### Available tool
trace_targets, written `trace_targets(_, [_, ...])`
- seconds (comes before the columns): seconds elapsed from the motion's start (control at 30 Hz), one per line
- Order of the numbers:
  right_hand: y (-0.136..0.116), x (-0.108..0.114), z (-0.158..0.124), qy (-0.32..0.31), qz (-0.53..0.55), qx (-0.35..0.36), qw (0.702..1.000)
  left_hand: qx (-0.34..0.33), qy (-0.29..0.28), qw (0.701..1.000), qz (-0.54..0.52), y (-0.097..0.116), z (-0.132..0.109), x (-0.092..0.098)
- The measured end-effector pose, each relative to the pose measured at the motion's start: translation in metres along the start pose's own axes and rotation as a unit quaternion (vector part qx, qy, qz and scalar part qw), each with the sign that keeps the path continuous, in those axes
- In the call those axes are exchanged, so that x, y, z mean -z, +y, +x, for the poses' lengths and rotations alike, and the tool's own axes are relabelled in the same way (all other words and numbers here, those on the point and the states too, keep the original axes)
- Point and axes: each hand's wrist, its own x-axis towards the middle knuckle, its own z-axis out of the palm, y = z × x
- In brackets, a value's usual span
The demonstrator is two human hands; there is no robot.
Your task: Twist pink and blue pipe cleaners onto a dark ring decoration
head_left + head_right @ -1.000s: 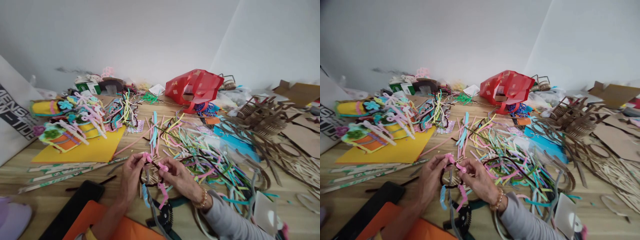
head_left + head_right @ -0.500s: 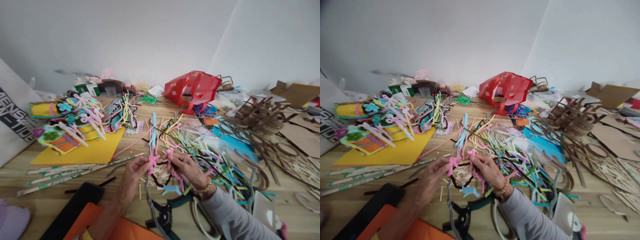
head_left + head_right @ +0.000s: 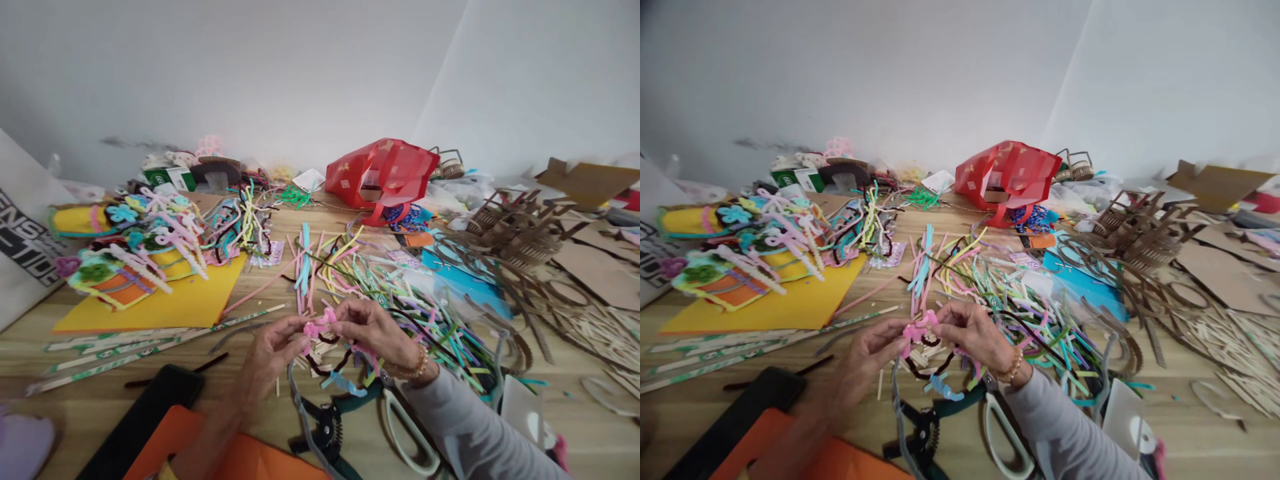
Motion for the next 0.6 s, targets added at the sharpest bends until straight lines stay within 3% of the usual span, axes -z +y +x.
trace_targets(0.27, [-0.0048, -0.0016, -0.0016, -0.074, -0.011, -0.025, 0.997, -0.012, -0.043, 0.999, 0.000, -0.0002, -0.0005, 0.0007])
trace_targets(0.6, [-0.0011, -0.0069, -0.0036, -0.092, -0.016, -0.031, 0.995, -0.027, -0.056, 0.998, 0.022, -0.0015, 0.0000, 0.0008])
